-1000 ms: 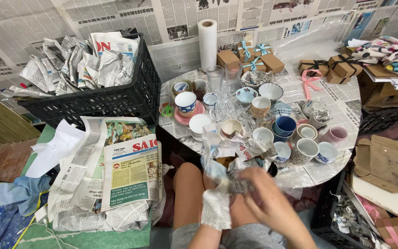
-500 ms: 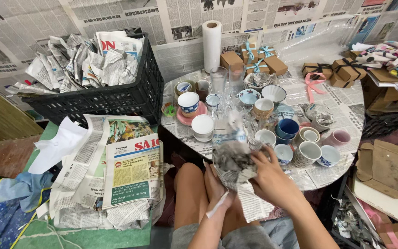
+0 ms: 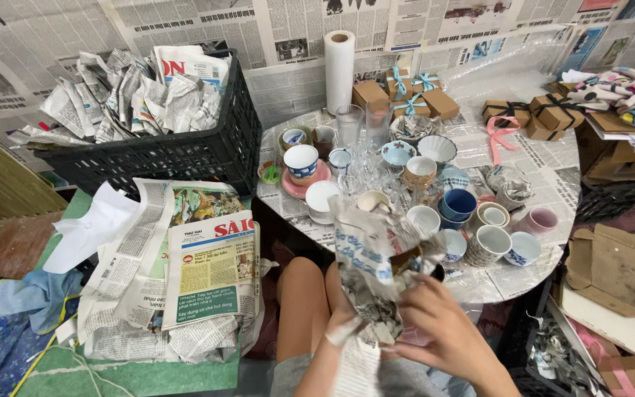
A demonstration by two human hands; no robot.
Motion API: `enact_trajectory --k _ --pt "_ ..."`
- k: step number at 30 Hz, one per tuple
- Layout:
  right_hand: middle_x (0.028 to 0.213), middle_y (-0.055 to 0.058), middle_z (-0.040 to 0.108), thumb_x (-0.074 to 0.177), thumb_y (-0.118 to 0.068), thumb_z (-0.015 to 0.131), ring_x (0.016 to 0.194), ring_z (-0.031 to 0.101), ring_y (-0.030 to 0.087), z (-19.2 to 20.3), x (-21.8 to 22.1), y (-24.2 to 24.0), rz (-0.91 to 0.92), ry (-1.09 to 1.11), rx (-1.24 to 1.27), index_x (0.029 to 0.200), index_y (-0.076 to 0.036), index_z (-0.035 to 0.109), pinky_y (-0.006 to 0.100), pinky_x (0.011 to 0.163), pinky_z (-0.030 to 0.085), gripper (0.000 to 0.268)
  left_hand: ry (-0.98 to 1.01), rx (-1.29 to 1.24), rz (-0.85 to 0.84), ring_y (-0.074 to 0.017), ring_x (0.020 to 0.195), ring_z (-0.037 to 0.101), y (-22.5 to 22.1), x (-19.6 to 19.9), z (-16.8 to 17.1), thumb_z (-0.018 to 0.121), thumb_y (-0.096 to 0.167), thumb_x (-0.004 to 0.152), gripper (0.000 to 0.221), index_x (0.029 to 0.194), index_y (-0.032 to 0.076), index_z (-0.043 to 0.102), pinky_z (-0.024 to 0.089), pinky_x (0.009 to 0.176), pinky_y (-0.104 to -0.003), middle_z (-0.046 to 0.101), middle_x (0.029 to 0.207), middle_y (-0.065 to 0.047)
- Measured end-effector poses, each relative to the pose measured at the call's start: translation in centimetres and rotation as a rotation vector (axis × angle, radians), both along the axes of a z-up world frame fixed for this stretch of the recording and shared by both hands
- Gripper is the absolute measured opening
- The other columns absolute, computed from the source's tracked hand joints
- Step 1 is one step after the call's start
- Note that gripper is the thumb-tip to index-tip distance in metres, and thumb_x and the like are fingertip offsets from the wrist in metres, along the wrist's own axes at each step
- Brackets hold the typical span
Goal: The person sits on the floor and wraps various ceramic cups and bowls with newspaper. They pick up each item, fold newspaper around it, and place the wrapped item into a black plastic crate. The person handles multiple cups and bowls one at a time.
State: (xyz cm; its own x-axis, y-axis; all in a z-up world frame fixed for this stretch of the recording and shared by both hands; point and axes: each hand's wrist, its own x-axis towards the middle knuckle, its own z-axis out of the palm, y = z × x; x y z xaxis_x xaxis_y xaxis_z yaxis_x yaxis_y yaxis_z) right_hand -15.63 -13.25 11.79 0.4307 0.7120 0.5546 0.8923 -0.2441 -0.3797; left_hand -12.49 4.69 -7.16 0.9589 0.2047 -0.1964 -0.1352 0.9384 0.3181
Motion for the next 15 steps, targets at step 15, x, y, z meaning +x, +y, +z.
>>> enact_trajectory --k 15 --pt "0.128 0.016 0.065 0.098 -0.038 0.067 0.106 0.064 0.024 -14.4 8.6 -0.4 -0.648 1.457 0.622 0.146 0.000 0.048 0.036 0.086 0.051 0.065 -0.014 0.063 -0.025 -0.0199 0.115 0.063 0.2 0.4 -0.4 0.064 0.042 0.086 0.062 0.138 0.012 0.052 0.050 0.102 -0.038 0.063 0.127 -0.005"
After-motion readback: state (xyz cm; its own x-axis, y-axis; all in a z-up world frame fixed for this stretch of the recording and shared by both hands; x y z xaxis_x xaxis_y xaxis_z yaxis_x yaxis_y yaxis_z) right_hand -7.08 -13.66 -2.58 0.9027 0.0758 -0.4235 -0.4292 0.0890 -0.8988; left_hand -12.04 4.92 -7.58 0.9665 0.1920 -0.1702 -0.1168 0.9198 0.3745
